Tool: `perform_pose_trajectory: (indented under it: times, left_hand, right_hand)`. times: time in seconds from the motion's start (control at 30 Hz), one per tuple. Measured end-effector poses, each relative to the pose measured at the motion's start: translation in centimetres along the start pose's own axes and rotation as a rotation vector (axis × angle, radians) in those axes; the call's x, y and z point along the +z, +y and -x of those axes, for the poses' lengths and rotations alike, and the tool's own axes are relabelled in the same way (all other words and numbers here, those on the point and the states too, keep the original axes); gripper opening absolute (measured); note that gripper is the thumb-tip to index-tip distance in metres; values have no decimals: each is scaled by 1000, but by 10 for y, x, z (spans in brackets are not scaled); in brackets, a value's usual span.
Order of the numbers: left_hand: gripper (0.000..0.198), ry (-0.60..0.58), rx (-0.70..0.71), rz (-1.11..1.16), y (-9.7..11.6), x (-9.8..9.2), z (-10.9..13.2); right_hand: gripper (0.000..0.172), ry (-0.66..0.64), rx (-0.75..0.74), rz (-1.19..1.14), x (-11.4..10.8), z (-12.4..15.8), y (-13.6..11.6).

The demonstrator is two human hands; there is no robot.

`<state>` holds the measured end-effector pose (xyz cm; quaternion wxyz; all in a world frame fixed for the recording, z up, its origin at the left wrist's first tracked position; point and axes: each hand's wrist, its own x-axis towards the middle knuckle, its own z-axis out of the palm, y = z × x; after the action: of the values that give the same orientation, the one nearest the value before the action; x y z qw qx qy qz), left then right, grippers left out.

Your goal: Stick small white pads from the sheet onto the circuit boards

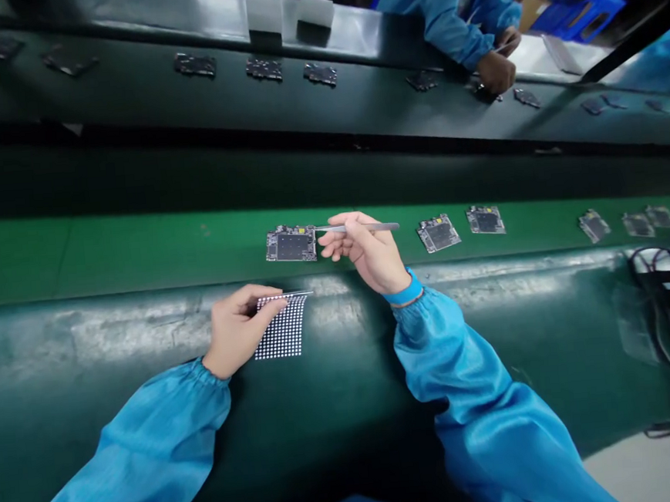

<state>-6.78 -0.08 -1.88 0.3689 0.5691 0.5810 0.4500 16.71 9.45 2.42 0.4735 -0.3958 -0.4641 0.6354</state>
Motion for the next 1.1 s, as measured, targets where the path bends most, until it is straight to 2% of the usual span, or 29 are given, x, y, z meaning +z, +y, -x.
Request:
perform_pose_trajectory:
  times: [0.2, 0.43, 0.6, 0.8, 1.1]
  left_hand:
    - [14, 2, -12, 11, -1, 1, -1]
    - [14, 4, -2, 3, 1, 1, 0]
    - [13, 3, 13, 7, 2, 1, -1]
    - [12, -5, 0, 64, 5, 0, -2]
    - [13, 0, -16, 61, 7, 1, -1]
  right_hand:
    - [28, -12, 8, -12, 0, 0, 5]
    - [29, 34, 36, -88, 9, 3, 7]
    - [29, -21, 67, -113, 16, 10, 2]
    - [18, -158, 44, 136, 27, 22, -9]
    - [22, -173, 62, 191, 32, 25, -12]
